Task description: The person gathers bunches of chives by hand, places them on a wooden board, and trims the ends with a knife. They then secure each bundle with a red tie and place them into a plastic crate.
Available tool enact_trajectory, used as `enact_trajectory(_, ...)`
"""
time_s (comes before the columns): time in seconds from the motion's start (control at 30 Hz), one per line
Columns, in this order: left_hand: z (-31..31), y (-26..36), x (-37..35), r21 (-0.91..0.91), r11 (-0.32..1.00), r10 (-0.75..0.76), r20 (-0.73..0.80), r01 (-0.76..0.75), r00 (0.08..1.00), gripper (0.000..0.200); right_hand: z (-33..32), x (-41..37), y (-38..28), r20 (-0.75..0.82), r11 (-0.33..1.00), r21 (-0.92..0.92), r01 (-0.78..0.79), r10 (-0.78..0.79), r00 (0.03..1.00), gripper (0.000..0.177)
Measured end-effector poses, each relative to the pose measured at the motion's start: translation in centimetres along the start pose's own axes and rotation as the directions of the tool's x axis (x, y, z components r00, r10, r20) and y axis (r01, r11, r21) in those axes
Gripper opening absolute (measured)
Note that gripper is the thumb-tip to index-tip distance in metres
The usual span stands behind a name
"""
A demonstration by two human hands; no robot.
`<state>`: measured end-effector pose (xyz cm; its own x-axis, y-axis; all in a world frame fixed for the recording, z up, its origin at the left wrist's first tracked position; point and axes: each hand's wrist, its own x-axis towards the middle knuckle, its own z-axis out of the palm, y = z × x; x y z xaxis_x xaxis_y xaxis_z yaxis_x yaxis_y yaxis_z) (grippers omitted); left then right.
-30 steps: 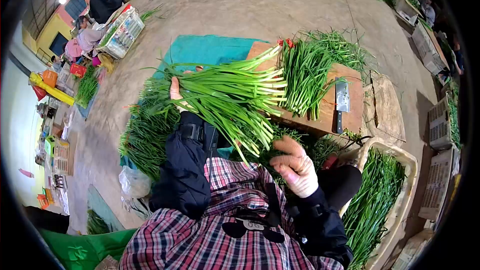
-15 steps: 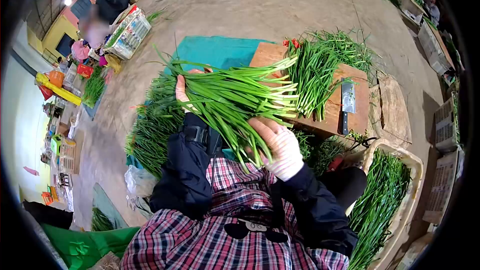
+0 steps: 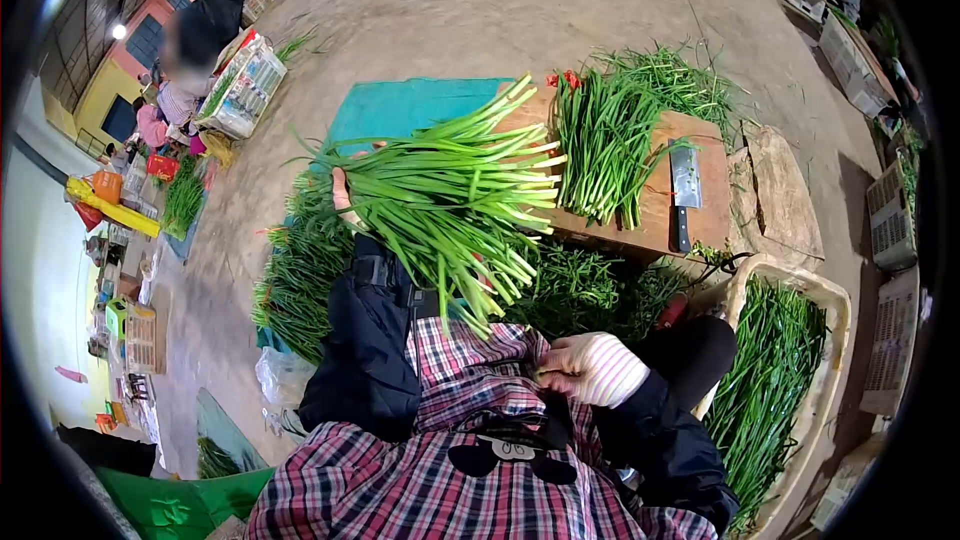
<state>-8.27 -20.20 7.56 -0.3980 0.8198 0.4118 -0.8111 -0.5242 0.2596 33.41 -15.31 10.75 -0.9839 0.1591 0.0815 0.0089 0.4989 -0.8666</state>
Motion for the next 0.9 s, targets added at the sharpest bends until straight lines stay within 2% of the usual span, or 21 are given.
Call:
enact_trajectory(0.03,-0.3,0.7,0.0,0.023,1.000,-0.010,0.000,0.010,1.000,0.051,-0.3,-0.9,0.5,0.036,0.958,-0.206,-0.198,0.210,0.977,0.022)
enact_trajectory(0.07,-0.8,1.0,0.1,0.041,0.999,-0.008,0.000,0.008,1.000,0.051,-0.9,-1.2,0.6,0.034,0.829,-0.490,-0.272,0.329,0.944,0.033)
enact_trajectory(0.13,-0.3,0.8,0.6,0.076,0.997,-0.003,-0.001,0.003,1.000,0.052,-1.4,-0.7,1.0,-0.258,0.881,-0.383,-0.278,0.187,0.948,0.045)
enact_trajectory(0.17,0.2,0.8,0.3,0.016,1.000,0.003,-0.005,-0.003,1.000,0.052,-2.0,-0.2,1.2,-0.275,0.958,-0.109,-0.266,0.228,0.934,0.053)
enact_trajectory(0.23,1.8,0.0,0.5,0.007,1.000,0.019,0.034,-0.019,0.999,0.052,-1.6,1.9,1.8,-0.255,0.916,0.362,-0.173,0.276,0.927,0.057)
enact_trajectory(0.3,2.7,-1.0,1.0,0.108,0.993,0.027,0.117,-0.040,0.993,0.051,-1.1,4.7,1.0,-0.219,0.741,0.670,-0.046,0.257,0.941,0.056)
enact_trajectory(0.37,4.1,-2.4,0.8,0.054,0.998,0.036,0.039,-0.038,0.999,0.048,-0.4,7.5,0.0,-0.234,0.472,0.878,0.084,0.270,0.934,0.045)
enact_trajectory(0.4,5.0,-3.0,0.9,0.025,0.999,0.038,0.000,-0.038,0.999,0.047,0.9,8.5,1.9,-0.343,0.517,0.837,0.181,0.237,0.909,0.038)
enact_trajectory(0.47,4.2,-2.6,1.0,0.035,0.993,0.114,-0.093,-0.111,0.989,0.038,2.5,9.8,3.0,-0.391,0.530,0.835,0.147,0.382,0.838,0.033)
enact_trajectory(0.5,4.6,-2.6,0.7,-0.021,0.992,0.118,-0.109,-0.121,0.987,0.037,3.5,10.0,3.4,-0.459,0.236,0.888,0.395,0.391,0.798,0.031)
enact_trajectory(0.53,5.1,-2.7,0.5,-0.077,0.988,0.121,-0.127,-0.131,0.985,0.035,3.7,10.3,3.8,-0.351,0.013,0.921,0.391,0.464,0.813,0.028)
enact_trajectory(0.57,4.8,-2.6,0.2,0.292,0.945,0.194,-0.125,-0.151,0.973,0.028,4.3,10.0,4.4,-0.351,-0.031,0.913,0.408,0.454,0.819,0.025)
enact_trajectory(0.6,5.3,-2.8,0.0,0.156,0.982,0.132,-0.144,-0.110,0.981,0.026,4.2,9.7,4.0,-0.350,-0.073,0.903,0.424,0.446,0.824,0.023)
enact_trajectory(0.67,6.3,-2.8,-0.5,-0.118,0.993,0.010,-0.160,-0.029,0.987,0.023,4.1,8.9,2.7,-0.281,-0.038,0.934,0.356,0.535,0.796,0.025)
enact_trajectory(0.7,6.0,-2.7,-0.4,-0.124,0.992,0.011,-0.155,-0.031,0.988,0.020,3.6,8.1,1.9,-0.298,-0.043,0.931,0.363,0.486,0.821,0.023)
enact_trajectory(0.73,5.0,-2.0,-0.3,-0.049,0.999,0.009,-0.122,-0.015,0.992,0.022,3.2,7.2,1.8,-0.314,-0.047,0.928,0.369,0.433,0.845,0.021)
enact_trajectory(0.77,3.9,-1.0,0.2,0.113,0.994,0.006,-0.047,-0.001,0.999,0.025,4.1,6.3,3.7,-0.293,-0.015,0.939,0.345,0.493,0.820,0.022)
enact_trajectory(0.8,2.7,-0.2,0.3,0.255,0.967,0.008,0.028,-0.015,1.000,0.028,4.5,4.7,6.1,-0.300,-0.038,0.942,0.335,0.359,0.884,0.023)
enact_trajectory(0.83,1.6,0.6,0.0,0.318,0.948,0.007,0.061,-0.026,0.998,0.031,3.6,3.0,6.6,-0.267,0.039,0.962,0.269,0.322,0.908,0.024)
enact_trajectory(0.87,2.4,0.3,0.1,0.358,0.932,0.040,0.030,-0.048,0.999,0.033,2.4,1.0,6.6,-0.153,0.252,0.966,0.054,0.393,0.907,0.032)
enact_trajectory(0.9,2.5,0.4,0.1,0.398,0.915,0.075,0.000,-0.068,0.997,0.036,1.6,-0.5,7.5,-0.060,0.543,0.810,-0.224,0.455,0.888,0.037)
